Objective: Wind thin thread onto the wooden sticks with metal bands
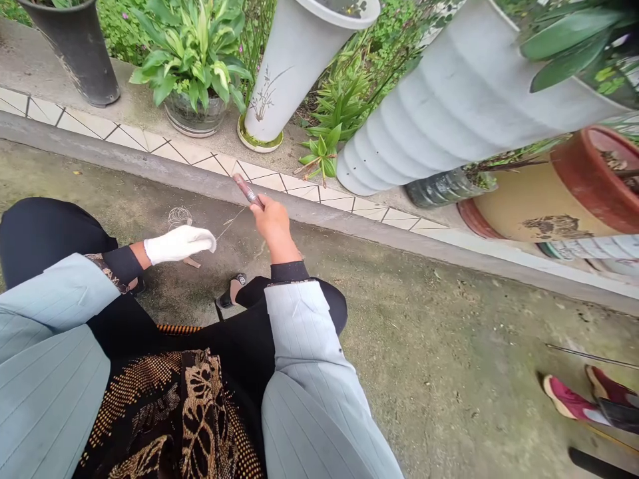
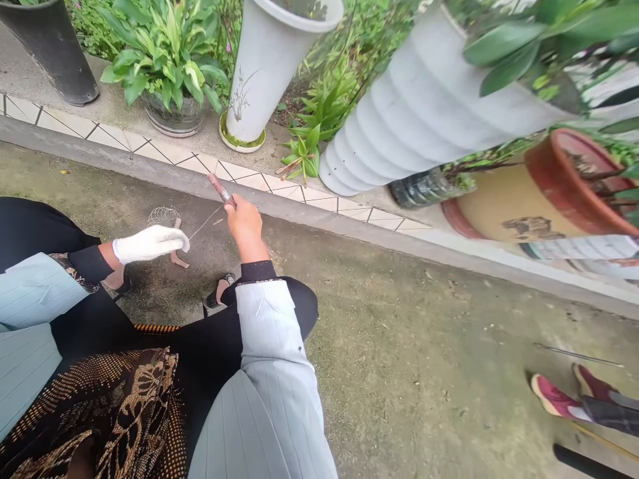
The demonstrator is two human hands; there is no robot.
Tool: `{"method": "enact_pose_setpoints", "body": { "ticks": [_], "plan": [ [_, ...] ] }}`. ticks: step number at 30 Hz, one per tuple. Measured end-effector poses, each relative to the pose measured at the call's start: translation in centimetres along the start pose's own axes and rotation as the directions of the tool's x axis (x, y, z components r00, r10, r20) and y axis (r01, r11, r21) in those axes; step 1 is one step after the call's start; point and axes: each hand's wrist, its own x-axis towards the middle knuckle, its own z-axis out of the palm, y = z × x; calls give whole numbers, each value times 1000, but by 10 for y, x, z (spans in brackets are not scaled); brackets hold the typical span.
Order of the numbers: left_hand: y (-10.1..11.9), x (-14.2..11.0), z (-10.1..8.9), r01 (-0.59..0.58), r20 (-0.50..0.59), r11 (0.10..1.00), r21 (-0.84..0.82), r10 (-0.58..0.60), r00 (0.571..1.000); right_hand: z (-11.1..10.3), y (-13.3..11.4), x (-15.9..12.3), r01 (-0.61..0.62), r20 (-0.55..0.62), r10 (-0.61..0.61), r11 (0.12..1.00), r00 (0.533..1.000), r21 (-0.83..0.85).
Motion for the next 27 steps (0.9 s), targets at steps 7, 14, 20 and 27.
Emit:
{"method": "enact_pose_setpoints", "body": {
  "ticks": [7, 14, 20, 27],
  "plan": [
    [12, -6, -36, 105, -191, 808, 580, 9, 982, 13, -9, -6, 123, 373, 62, 883, 926, -453],
    [-14, 0, -58, 303, -391, 674, 674, -24, 920, 10, -25, -21, 313, 904, -327, 920, 277, 237],
    [-18, 6, -39, 161, -322, 882, 444, -10, 947, -17, -14, -23, 62, 290, -564, 522, 773, 850],
    [-2, 6, -14, 17, -183, 878, 479, 80, 980, 8, -9, -3, 12, 153, -158, 735, 975, 679]
  ]
}}
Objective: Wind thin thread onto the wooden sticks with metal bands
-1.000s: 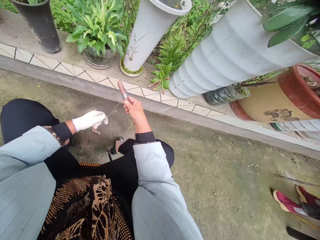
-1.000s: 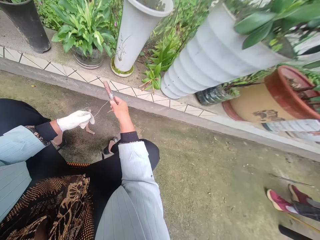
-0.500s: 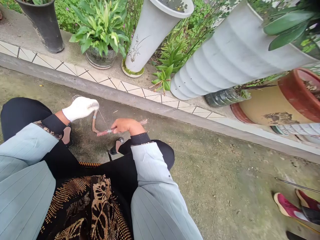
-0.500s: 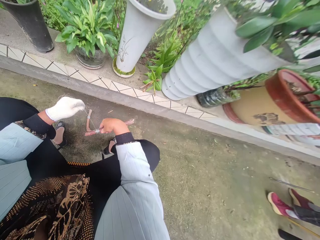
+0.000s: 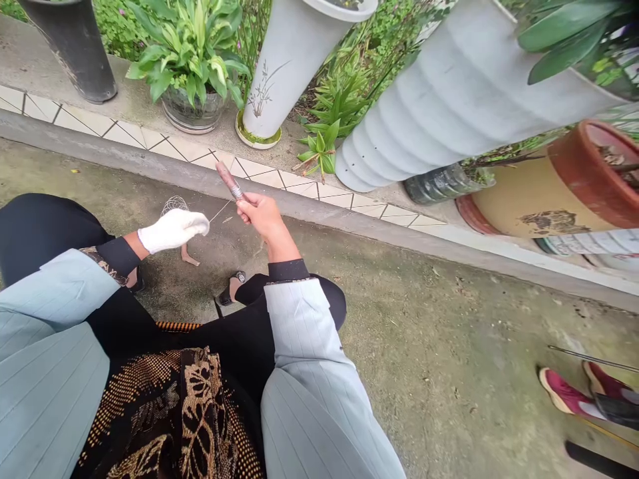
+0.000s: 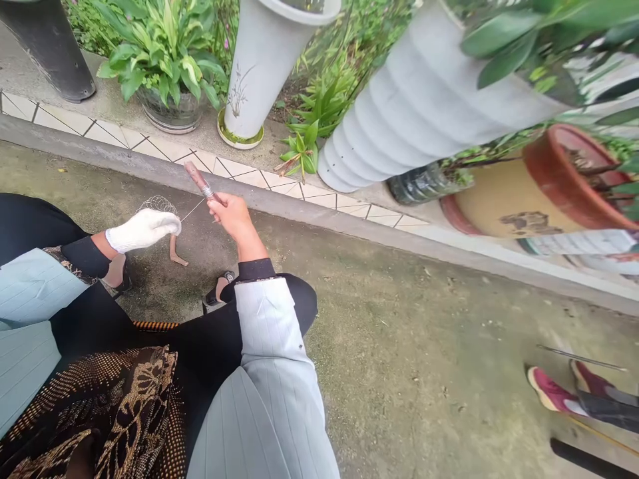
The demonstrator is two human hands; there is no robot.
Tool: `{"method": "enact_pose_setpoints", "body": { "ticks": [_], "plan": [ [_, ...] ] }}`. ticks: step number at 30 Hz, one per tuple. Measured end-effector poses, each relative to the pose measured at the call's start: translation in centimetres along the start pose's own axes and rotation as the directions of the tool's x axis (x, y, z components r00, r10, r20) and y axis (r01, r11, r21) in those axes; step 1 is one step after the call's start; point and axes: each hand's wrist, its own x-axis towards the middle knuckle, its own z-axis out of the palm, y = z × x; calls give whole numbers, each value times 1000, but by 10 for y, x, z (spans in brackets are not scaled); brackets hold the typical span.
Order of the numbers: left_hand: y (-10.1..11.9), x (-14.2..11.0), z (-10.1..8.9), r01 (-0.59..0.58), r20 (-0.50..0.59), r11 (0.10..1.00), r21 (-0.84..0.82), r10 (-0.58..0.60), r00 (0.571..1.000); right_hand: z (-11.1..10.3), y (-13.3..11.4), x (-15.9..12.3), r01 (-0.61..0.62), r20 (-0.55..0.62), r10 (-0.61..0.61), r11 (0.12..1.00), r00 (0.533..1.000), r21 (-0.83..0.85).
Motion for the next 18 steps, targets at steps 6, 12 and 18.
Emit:
{"method": "enact_pose_setpoints", "body": {
  "ticks": [6, 12, 18],
  "plan": [
    [-4, -1, -4, -22, 31, 997, 80, 20, 999, 10, -4, -6, 26, 31, -2, 621, 1000, -783],
    [-12, 1, -17, 58, 53, 998, -3, -58, 997, 6, -12, -15, 322, 696, 175, 791, 697, -521],
    [-13, 2, -5, 101, 102, 672, -733, -38, 994, -2, -9, -14, 112, 447, -165, 983, 879, 142]
  ]
}}
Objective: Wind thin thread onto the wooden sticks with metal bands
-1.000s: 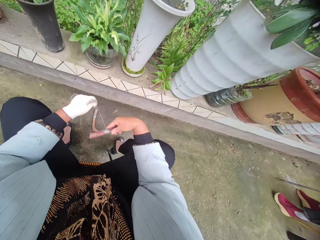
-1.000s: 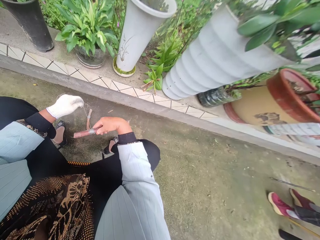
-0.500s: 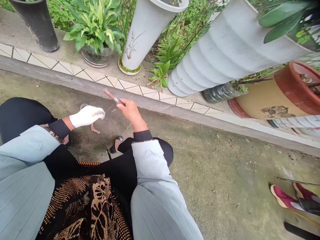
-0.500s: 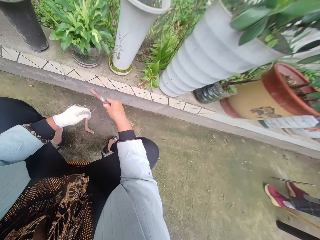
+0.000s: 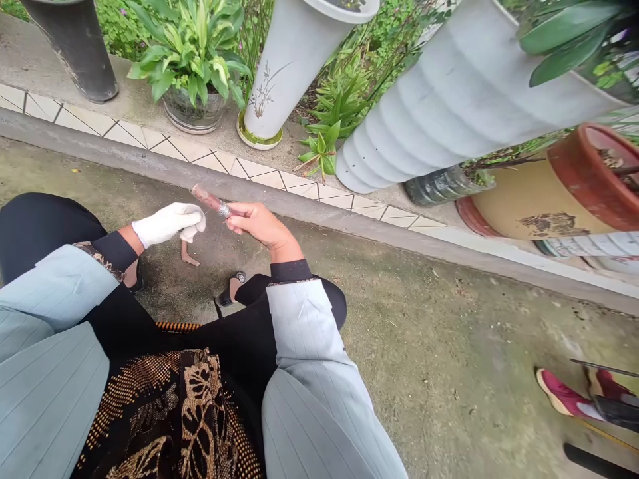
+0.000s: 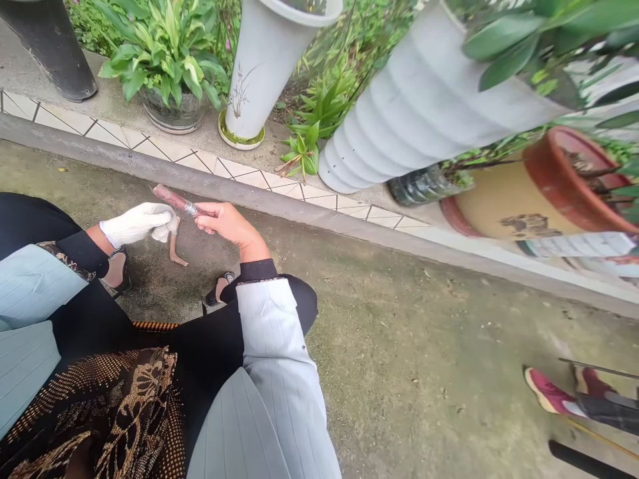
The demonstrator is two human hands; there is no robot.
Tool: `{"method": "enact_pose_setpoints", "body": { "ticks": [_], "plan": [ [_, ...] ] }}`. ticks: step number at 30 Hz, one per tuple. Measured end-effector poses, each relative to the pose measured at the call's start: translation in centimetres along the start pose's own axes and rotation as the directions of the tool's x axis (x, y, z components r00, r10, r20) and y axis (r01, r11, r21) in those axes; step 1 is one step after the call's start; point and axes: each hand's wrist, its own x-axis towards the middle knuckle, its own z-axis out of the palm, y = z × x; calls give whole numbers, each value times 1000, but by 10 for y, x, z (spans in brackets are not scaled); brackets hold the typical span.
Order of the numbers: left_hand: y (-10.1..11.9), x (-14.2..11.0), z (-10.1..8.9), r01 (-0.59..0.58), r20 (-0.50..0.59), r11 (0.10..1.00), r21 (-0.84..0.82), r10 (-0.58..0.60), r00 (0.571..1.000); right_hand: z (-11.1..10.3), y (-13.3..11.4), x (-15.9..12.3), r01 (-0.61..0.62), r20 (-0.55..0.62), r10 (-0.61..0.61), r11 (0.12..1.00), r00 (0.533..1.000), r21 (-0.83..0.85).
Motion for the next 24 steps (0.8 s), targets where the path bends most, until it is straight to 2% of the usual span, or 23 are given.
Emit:
{"method": "enact_pose_setpoints", "body": {
  "ticks": [2, 4, 8, 10, 12, 13, 15, 17, 18, 19, 20, 21, 22, 24],
  "plan": [
    [-2, -1, 7, 30, 36, 988, -152, -24, 999, -2, 4, 2, 14, -181, 8, 993, 983, 121],
    [-4, -3, 13, 59, 65, 975, -216, -46, 997, -5, 8, 4, 19, -306, 43, 980, 951, 197],
    [-8, -6, 16, 53, 3, 982, -183, -53, 999, -17, 12, 6, -20, -470, 133, 971, 873, 238],
    [-7, -8, 16, 39, 14, 999, -16, -39, 999, -21, 15, 7, -92, -540, 182, 978, 822, 189],
    [-2, -9, 17, -7, 77, 972, 235, -11, 997, -24, 18, 8, -246, -591, 223, 968, 775, 43],
    [3, -10, 17, -41, 103, 934, 356, 5, 995, -23, 19, 9, -341, -608, 223, 936, 762, -84],
    [12, -12, 17, -88, 103, 835, 543, 38, 994, -20, 21, 10, -507, -608, 202, 772, 768, -384],
    [20, -13, 13, -82, 51, 739, 669, 64, 997, -12, 21, 11, -569, -556, 208, 538, 805, -622],
    [23, -14, 10, -68, 22, 692, 718, 75, 997, -7, 21, 12, -554, -500, 243, 443, 831, -705],
    [24, -13, 6, -53, -5, 648, 760, 88, 996, -1, 21, 12, -511, -414, 310, 385, 856, -768],
    [23, -13, 0, -38, -28, 609, 792, 99, 995, 5, 20, 13, -444, -293, 395, 374, 871, -815],
    [20, -11, -5, -17, -53, 576, 818, 105, 993, 10, 18, 13, -360, -139, 479, 409, 867, -839],
    [16, -9, -11, 11, -84, 551, 835, 108, 991, 13, 16, 13, -277, 35, 539, 486, 841, -829],
    [5, -4, -20, 100, -180, 543, 834, 96, 979, 16, 8, 9, -153, 353, 518, 704, 779, -693]
  ]
}}
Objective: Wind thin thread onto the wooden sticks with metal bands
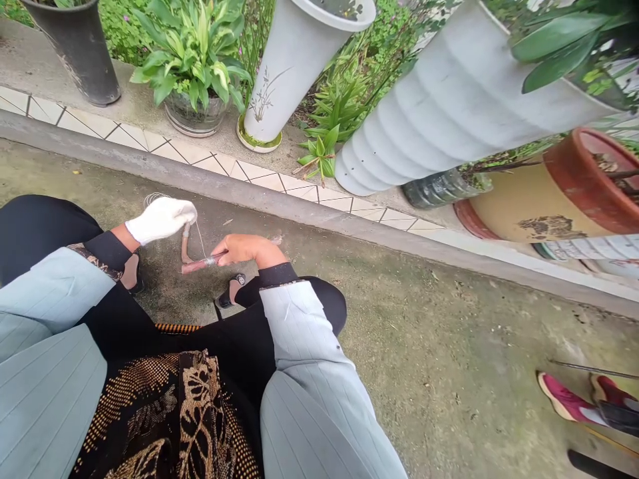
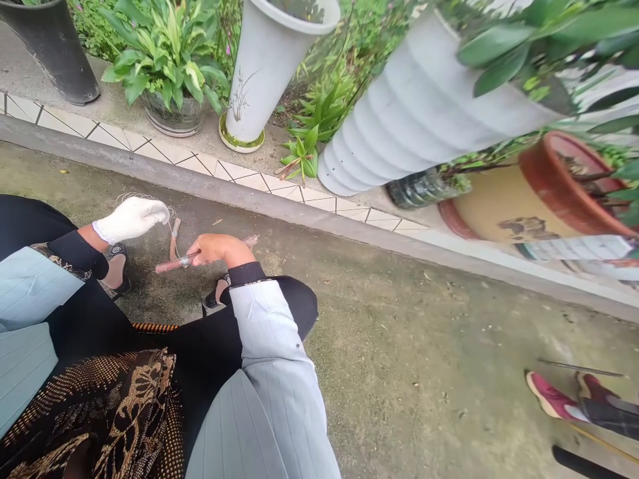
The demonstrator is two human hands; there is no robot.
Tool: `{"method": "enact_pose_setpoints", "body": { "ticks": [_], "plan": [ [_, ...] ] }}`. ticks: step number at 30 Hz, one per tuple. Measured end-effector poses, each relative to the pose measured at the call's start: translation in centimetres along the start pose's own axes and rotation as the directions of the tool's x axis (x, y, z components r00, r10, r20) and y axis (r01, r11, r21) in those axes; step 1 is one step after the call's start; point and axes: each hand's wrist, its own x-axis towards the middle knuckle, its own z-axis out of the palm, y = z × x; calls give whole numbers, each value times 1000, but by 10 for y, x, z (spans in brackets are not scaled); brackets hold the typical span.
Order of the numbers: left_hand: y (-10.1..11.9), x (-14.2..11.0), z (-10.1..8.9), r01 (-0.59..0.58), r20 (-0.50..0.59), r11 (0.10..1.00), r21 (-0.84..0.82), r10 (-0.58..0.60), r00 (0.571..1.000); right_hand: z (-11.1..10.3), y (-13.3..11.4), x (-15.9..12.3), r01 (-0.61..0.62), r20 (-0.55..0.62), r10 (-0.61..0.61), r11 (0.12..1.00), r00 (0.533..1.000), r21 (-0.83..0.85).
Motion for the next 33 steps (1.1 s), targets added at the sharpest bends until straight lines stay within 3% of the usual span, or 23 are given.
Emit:
{"method": "enact_pose_setpoints", "body": {
  "ticks": [1, 2, 4, 6, 8, 9, 11, 13, 16, 20, 25, 29, 31, 33],
  "plan": [
    [-5, 3, 4, 45, -17, 999, -16, -46, 999, -1, -2, -5, 119, 25, -122, 988, 992, 96],
    [-8, 4, 9, 70, -18, 996, -48, -71, 997, -3, -3, -11, 238, -24, -238, 955, 971, 178],
    [-7, 6, 17, 53, 2, 987, -152, -53, 999, -8, -1, -21, 390, -256, -313, 852, 915, 350],
    [2, 4, 23, 29, 47, 968, -251, -18, 999, -11, 4, -24, 496, -527, -218, 730, 821, 470],
    [15, 0, 25, -32, 148, 960, -279, 76, 986, -11, 10, -19, 544, -690, -41, 649, 723, 532],
    [20, -1, 24, -47, 177, 959, -280, 99, 979, -10, 13, -14, 535, -723, 47, 639, 690, 552],
    [29, -4, 22, -74, 222, 961, -265, 136, 966, -8, 17, -4, 427, -718, 191, 691, 670, 583],
    [31, -4, 20, -100, 247, 966, -238, 160, 956, -8, 18, 3, 226, -697, 293, 804, 654, 550],
    [28, -4, 20, -154, 253, 977, -146, 187, 949, -7, 15, 4, -117, -706, 337, 932, 623, 343],
    [22, -5, 23, -210, 269, 977, 35, 193, 944, -6, 7, 0, -372, -645, 327, 926, 690, 72],
    [24, -6, 19, -238, 301, 959, 152, 184, 936, -2, 1, 5, -459, -560, 328, 882, 761, -107],
    [25, -3, 10, -265, 315, 947, 182, 200, 928, -1, -2, 5, -346, -339, 285, 928, 896, -135],
    [23, 0, 6, -268, 316, 952, 151, 211, 925, -1, -2, 2, -219, -202, 199, 972, 959, -83],
    [20, 4, 3, -244, 298, 966, 82, 210, 931, -2, -1, -2, -85, -101, 85, 996, 991, 13]
  ]
}}
